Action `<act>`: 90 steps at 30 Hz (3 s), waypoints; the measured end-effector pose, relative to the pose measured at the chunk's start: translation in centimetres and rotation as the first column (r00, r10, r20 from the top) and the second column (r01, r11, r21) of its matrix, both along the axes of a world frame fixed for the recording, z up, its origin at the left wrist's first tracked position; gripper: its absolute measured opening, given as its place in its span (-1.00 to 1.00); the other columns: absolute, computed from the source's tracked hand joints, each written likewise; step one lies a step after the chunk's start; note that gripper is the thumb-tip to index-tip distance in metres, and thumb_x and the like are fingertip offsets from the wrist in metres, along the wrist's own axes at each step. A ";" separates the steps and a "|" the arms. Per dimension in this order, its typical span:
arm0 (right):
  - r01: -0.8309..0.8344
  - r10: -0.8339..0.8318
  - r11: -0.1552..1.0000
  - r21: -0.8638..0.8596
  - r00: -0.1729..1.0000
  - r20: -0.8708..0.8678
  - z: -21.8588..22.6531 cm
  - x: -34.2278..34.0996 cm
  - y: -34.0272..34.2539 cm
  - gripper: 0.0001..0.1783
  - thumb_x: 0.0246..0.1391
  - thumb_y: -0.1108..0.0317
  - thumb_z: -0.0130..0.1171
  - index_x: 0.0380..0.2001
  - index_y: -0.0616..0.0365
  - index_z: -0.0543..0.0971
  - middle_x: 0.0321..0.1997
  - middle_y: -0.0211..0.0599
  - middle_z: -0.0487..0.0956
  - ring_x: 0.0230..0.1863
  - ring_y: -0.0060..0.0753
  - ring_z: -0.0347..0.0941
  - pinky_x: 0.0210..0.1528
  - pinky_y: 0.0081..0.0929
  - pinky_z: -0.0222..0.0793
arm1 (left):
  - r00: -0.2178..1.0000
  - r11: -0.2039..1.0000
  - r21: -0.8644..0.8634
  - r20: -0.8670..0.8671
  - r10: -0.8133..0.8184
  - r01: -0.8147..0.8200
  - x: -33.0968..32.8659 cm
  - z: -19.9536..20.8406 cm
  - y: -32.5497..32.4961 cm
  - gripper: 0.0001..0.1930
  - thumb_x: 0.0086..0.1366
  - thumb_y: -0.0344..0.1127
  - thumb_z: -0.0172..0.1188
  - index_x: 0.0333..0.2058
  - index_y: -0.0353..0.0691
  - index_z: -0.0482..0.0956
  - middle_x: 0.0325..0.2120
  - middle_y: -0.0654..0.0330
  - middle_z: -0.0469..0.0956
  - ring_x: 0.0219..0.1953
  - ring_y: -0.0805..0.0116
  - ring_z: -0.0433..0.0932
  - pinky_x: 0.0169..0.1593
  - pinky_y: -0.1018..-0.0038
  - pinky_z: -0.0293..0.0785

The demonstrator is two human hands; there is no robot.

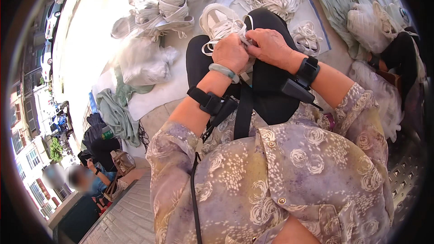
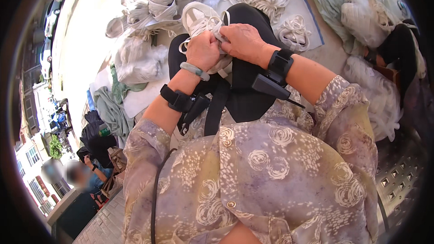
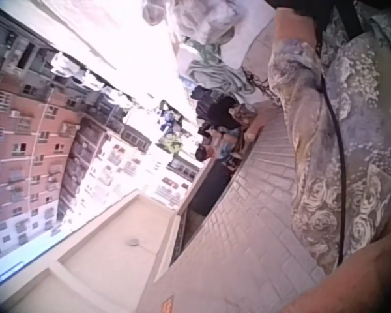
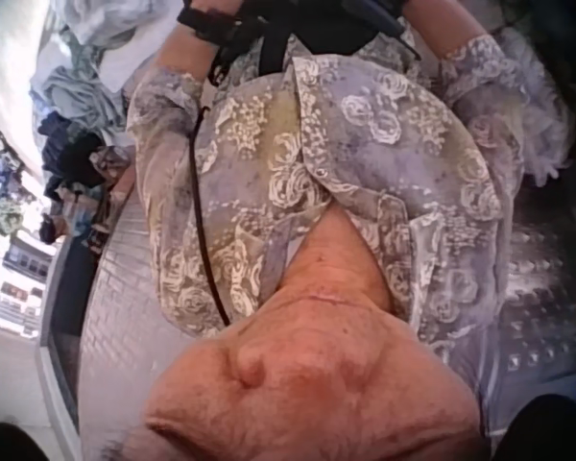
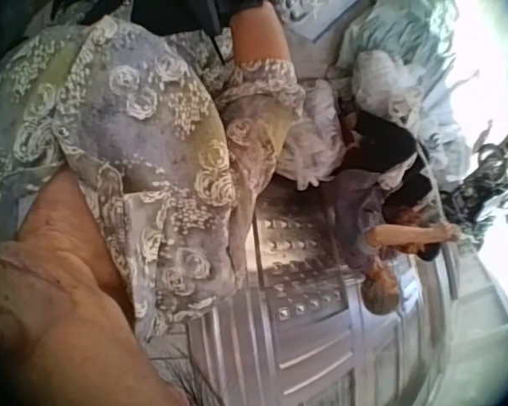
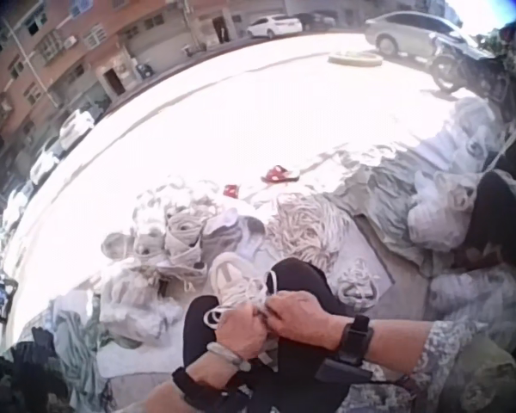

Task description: Tying and lacing white athletic shoes.

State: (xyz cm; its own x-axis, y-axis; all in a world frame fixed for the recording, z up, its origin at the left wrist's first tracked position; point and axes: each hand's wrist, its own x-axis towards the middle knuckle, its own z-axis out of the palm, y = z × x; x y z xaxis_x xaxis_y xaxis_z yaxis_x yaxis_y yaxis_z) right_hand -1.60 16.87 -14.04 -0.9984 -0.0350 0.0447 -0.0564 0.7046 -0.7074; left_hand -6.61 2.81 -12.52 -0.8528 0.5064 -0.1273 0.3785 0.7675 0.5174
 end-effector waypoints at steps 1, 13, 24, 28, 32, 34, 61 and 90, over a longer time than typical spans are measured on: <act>0.008 -0.008 1.000 0.001 1.000 0.002 0.1 0.1 0.1 -0.78 -0.19 0.26 0.05 -0.52 0.21 0.46 -0.50 -0.04 0.50 -0.35 0.00 0.45 -0.29 -0.17 0.33 | 0.998 0.999 -0.001 -0.027 -0.052 0.052 -0.1 0.3 -0.5 -0.91 0.01 -0.37 0.06 -0.57 -0.27 0.44 -0.63 0.01 0.50 -0.46 0.00 0.50 -0.35 0.23 0.39; 0.458 -0.106 0.615 -0.642 0.854 0.509 1.0 0.5 3.6 -0.69 0.11 0.40 -0.08 -0.08 0.30 0.32 -0.40 -0.33 0.51 -0.51 -0.62 0.45 -0.51 -0.71 0.35 | 0.905 0.993 -0.040 0.409 0.119 -0.113 0.7 1.8 -12.8 -0.95 0.10 -0.47 0.04 -0.50 -0.30 0.40 -0.65 0.14 0.46 -0.62 0.31 0.45 -0.55 0.47 0.34; 0.462 -0.060 0.596 -0.656 0.841 0.538 1.3 1.6 4.8 -0.84 0.07 0.38 0.02 -0.29 0.22 0.45 -0.48 -0.40 0.52 -0.54 -0.65 0.43 -0.53 -0.72 0.33 | 0.722 0.718 0.389 0.653 0.227 -0.577 -0.8 1.1 -15.1 -0.79 0.20 -0.47 -0.02 -0.17 -0.34 0.37 -0.51 0.17 0.52 -0.60 0.52 0.50 -0.60 0.71 0.39; 0.106 0.009 0.934 -0.341 0.948 0.319 1.4 2.4 2.7 -0.85 -0.03 0.31 0.14 -0.45 0.17 0.49 -0.53 -0.43 0.51 -0.59 -0.53 0.40 -0.56 -0.59 0.25 | 0.673 0.656 0.374 0.684 0.281 -0.655 -0.5 0.6 -16.8 -0.79 0.20 -0.46 -0.02 -0.18 -0.34 0.37 -0.52 0.16 0.53 -0.62 0.51 0.50 -0.60 0.70 0.41; -0.093 0.096 0.988 0.121 0.995 -0.024 1.7 3.0 1.4 -0.71 -0.20 0.19 0.24 -0.56 0.21 0.46 -0.63 -0.20 0.46 -0.60 -0.16 0.37 -0.49 -0.31 0.24 | 0.630 0.636 0.341 0.715 0.303 -0.692 -0.1 0.2 -17.5 -0.82 0.20 -0.44 0.00 -0.22 -0.34 0.40 -0.54 0.16 0.53 -0.63 0.51 0.50 -0.60 0.69 0.42; -0.074 0.077 0.992 0.100 0.997 -0.026 1.8 2.8 1.4 -0.69 -0.17 0.18 0.24 -0.62 0.22 0.46 -0.69 -0.19 0.45 -0.57 -0.15 0.40 -0.47 -0.30 0.25 | 0.622 0.639 0.330 0.722 0.303 -0.694 0.2 0.1 -17.7 -0.83 0.20 -0.43 0.01 -0.24 -0.34 0.41 -0.54 0.17 0.52 -0.63 0.52 0.50 -0.60 0.70 0.42; 0.823 -0.489 0.280 -0.494 0.565 0.665 -3.7 10.4 17.4 -0.91 0.03 0.32 0.09 -0.43 0.08 0.49 -0.63 -0.58 0.42 -0.71 -0.78 0.23 -0.72 -0.75 0.12 | 0.661 0.663 0.354 0.694 0.286 -0.659 -1.6 1.6 -13.1 -0.89 0.20 -0.35 0.12 -0.36 -0.25 0.48 -0.59 0.24 0.51 -0.69 0.57 0.44 -0.65 0.72 0.33; 0.539 -0.513 0.831 0.140 0.645 0.567 -16.7 -2.8 24.8 -0.60 -0.19 0.16 0.13 -0.22 0.07 0.54 -0.22 -0.13 0.55 -0.16 -0.22 0.46 -0.07 -0.40 0.31 | 0.478 0.793 0.187 0.866 0.146 -0.581 -1.9 9.3 -7.8 -0.89 0.24 -0.42 -0.01 -0.29 -0.32 0.44 -0.70 0.17 0.48 -0.82 0.53 0.34 -0.76 0.70 0.25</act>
